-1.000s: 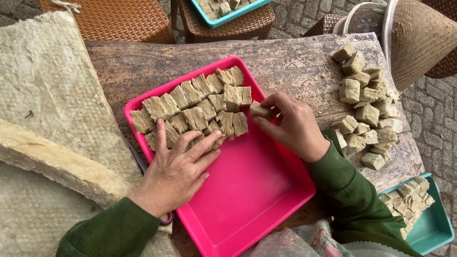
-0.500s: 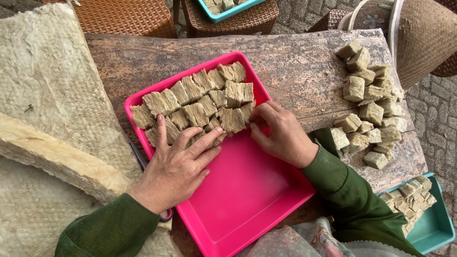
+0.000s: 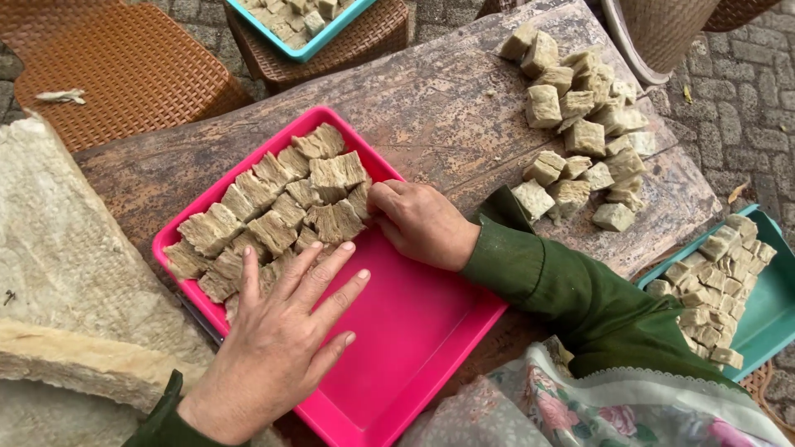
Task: Arranging small cubes of rockwool into a plastic tray for seedling cultivation.
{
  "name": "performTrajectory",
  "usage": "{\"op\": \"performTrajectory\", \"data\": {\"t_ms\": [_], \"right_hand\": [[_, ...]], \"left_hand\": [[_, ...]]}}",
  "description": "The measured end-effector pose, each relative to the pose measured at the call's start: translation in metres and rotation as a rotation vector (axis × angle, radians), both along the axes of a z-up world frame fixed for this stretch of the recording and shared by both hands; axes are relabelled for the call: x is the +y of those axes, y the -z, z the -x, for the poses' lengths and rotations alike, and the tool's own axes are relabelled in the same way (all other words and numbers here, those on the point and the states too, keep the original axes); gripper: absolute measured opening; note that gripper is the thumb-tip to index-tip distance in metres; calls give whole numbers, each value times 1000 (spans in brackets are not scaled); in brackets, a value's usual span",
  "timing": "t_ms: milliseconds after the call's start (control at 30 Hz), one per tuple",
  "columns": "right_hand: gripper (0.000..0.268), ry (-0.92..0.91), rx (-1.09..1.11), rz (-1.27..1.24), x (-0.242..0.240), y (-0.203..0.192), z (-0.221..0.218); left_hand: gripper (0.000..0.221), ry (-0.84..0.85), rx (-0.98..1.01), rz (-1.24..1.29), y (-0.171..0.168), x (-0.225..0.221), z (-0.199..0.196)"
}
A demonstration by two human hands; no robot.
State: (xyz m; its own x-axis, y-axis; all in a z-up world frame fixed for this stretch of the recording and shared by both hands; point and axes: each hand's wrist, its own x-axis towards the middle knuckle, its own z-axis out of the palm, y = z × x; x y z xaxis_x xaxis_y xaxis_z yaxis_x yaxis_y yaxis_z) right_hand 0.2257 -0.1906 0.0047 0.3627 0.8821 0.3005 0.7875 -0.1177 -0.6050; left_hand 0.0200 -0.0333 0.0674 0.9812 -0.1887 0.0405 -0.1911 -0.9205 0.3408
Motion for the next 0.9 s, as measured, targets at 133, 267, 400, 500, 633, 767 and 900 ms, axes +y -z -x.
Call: {"op": "performTrajectory", "data": {"t_ms": [133, 267, 400, 500, 633, 767, 900], "right_hand": [[10, 37, 38, 14, -6, 2, 0], [13, 13, 45, -39, -19, -11, -9], [12, 75, -116, -75, -51, -27, -46], [19, 277, -226, 37, -100, -68, -72], [30, 415, -235, 255, -132, -63, -98], [45, 530, -221, 714, -125, -44, -112], [39, 654, -54, 494, -125, -46, -113]], "left_hand": [[74, 55, -69, -137, 29, -15, -33], [77, 14, -6, -204, 42, -15, -37], [71, 17, -29, -179, 48, -11, -32], [71, 26, -21, -155, 57, -6, -31], [70, 19, 1, -170, 56, -7, -32], [63, 36, -19, -135, 61, -5, -32], [48, 28, -25, -21, 76, -3, -27]]}}
